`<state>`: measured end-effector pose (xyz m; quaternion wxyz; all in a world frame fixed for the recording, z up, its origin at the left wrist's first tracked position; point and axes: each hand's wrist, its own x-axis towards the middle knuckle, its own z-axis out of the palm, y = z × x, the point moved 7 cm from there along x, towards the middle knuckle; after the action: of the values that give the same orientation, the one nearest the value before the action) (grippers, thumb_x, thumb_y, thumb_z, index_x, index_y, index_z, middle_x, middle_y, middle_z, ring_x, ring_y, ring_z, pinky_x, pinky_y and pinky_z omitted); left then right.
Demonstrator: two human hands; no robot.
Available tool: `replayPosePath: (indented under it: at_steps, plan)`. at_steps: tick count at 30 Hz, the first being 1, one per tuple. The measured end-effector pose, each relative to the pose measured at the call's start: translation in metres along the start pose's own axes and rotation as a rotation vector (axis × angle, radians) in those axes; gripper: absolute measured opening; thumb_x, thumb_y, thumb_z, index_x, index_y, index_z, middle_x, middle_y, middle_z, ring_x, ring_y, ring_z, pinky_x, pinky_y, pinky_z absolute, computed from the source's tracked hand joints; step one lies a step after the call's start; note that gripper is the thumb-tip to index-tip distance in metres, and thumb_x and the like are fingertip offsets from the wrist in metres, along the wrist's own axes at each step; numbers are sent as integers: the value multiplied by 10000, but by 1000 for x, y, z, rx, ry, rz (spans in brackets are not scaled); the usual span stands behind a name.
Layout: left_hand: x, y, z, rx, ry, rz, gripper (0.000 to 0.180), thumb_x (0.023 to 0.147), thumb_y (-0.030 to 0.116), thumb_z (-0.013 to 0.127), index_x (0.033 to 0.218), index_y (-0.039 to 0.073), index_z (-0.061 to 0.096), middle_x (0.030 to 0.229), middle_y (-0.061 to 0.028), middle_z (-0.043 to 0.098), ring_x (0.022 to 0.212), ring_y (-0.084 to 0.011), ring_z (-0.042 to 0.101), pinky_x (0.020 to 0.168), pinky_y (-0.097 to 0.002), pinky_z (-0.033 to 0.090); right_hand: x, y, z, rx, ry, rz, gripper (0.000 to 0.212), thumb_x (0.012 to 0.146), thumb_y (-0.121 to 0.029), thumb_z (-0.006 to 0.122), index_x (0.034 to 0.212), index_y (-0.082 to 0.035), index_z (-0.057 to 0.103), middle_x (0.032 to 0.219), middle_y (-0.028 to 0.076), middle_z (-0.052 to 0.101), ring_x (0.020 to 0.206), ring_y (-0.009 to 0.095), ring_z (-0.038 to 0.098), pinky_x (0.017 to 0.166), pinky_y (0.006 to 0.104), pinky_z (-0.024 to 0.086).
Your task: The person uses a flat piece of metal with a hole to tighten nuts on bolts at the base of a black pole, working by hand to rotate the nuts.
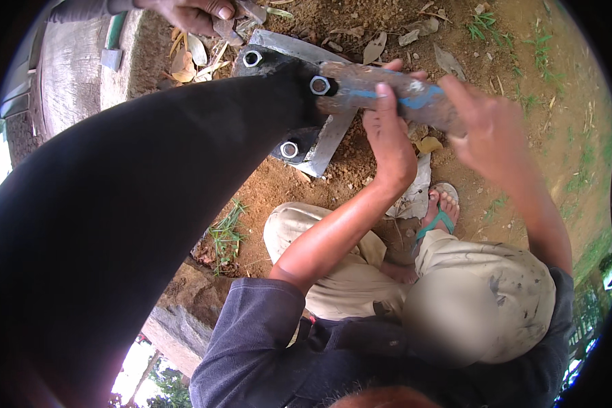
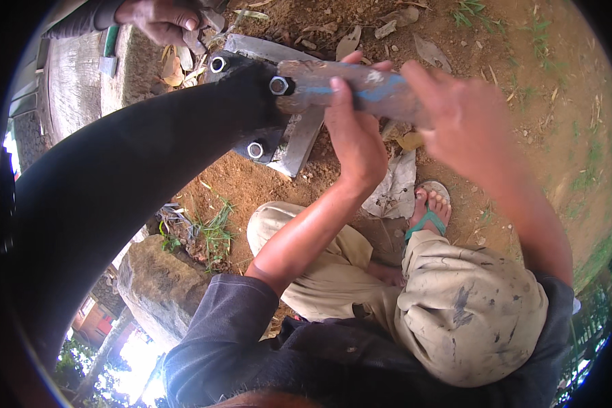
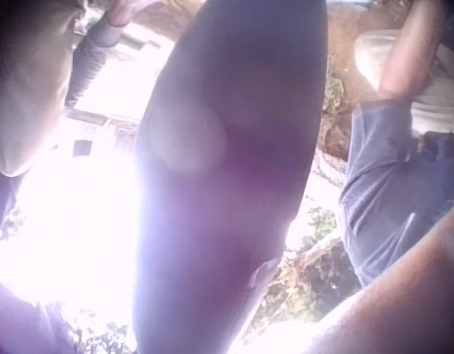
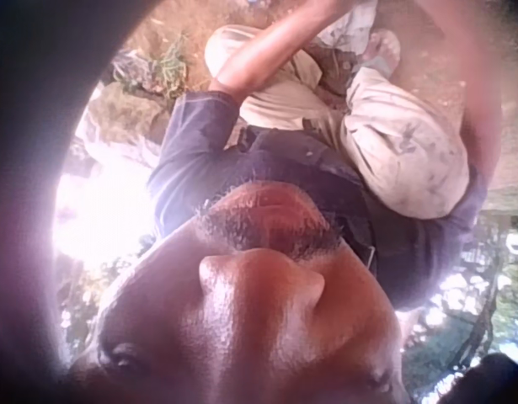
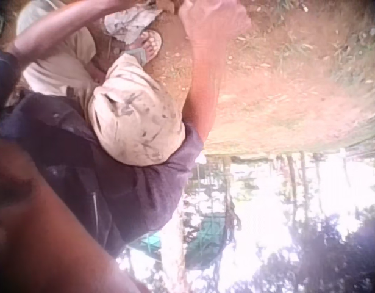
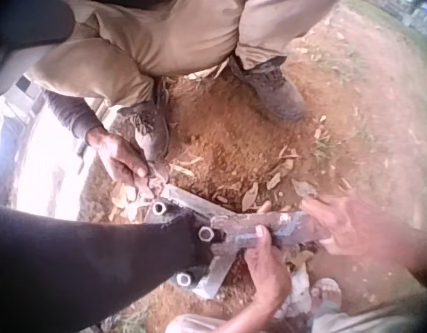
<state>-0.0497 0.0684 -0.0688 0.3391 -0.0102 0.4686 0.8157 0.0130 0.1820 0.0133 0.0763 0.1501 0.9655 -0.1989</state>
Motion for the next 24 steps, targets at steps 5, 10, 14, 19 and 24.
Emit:
replayPosePath:
  at_steps: [5, 10, 14, 19, 24]
  plan:
    - [9, -4, 20, 24, -83, -71, 611, 1119, 447, 369, 1624, 136, 223, 1422, -123, 546, 1264, -226, 587, 1001, -404, 525, 37, 35, -22, -198, 294, -396, 593, 694, -36, 732, 1260, -106, 571, 939, 131, 697, 889, 375, 711, 726, 483, 567]
    - [28, 17, 15, 20, -190, 19, 626, 1109, 544, 237, 1613, 172, 214, 1520, -128, 469, 1254, -281, 587, 977, -436, 527, 105, 28, -41, -264, 189, -666, 582, 700, -9, 677, 1274, -82, 618, 1146, 163, 687, 1061, 369, 669, 872, 464, 528]
    - [41, 20, 14, 31, -230, 67, 671, 1072, 628, 241, 1553, 164, 301, 1530, -134, 463, 1279, -283, 561, 996, -437, 512, 170, -23, -54, -278, -33, -769, 457, 709, -37, 669, 1165, -66, 662, 1009, 124, 712, 1073, 331, 651, 881, 461, 457]
    - [36, 16, 8, 7, -178, 50, 662, 1084, 616, 227, 1556, 158, 304, 1527, -134, 458, 1290, -276, 550, 1017, -454, 492, 131, -9, -47, -182, 132, -694, 498, 712, -37, 675, 1209, -50, 661, 982, 119, 704, 1010, 335, 684, 867, 472, 517]
    - [15, 11, 11, -47, 120, 62, 604, 1112, 529, 269, 1536, 104, 330, 1413, -146, 549, 1262, -240, 558, 1050, -426, 447, 44, 7, -18, -162, 142, -166, 648, 708, -19, 727, 1339, -84, 596, 1191, 175, 682, 1059, 385, 676, 879, 477, 555]
